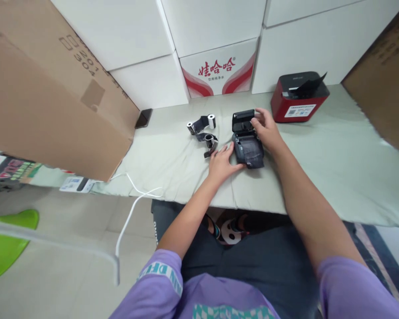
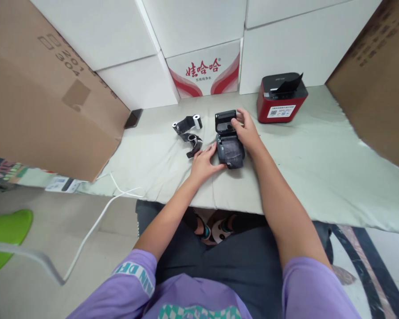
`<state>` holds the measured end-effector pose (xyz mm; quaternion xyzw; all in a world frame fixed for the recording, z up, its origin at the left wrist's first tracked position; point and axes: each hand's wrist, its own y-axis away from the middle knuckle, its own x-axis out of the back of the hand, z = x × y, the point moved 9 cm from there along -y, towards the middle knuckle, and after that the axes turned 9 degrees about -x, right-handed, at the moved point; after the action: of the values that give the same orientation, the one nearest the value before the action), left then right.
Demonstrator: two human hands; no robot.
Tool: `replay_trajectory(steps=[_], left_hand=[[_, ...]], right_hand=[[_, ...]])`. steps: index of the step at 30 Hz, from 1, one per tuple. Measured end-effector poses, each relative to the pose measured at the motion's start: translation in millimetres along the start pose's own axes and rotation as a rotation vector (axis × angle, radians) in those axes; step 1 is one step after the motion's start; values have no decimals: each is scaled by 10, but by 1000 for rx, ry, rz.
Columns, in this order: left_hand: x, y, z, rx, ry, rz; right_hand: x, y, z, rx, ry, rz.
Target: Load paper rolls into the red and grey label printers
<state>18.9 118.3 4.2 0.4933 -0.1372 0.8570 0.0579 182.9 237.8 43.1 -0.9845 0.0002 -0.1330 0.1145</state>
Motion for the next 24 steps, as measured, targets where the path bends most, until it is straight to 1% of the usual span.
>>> replay_trajectory(steps=[2,3,6,8,11,14,17,19,20,22,24], left_hand=[[1,1,-3,-2,4,4],[3,3,-2,-4,6,7],[17,10,0,-13,21,24],[29,15,4,-25,34,41],[43,15,44,-74,43,53],[69,14,110,-128,36,46],[112,17,116,-98,15,32],[129,21,111,-74,-9,19],[130,22,115,-75,-20,13],[115,24,132,-100,-38,7],[85,22,163,-153,-50,8]], right_hand=[[16,-32,53,-48,-106,-40],[30,-30,63,-59,-117,-60],[40,31,77,-86,-57,-159],[17,89,135,-150,-48,-240],[-30,150,253,-268,-125,-330],[-52,147,295,-284,-194,-351],[-90,131,300,-274,-208,-363],[-97,136,301,-280,-199,-338],[-75,146,305,-289,-193,-298],[27,199,320,-319,-176,-177],[157,325,329,-351,-135,-72]])
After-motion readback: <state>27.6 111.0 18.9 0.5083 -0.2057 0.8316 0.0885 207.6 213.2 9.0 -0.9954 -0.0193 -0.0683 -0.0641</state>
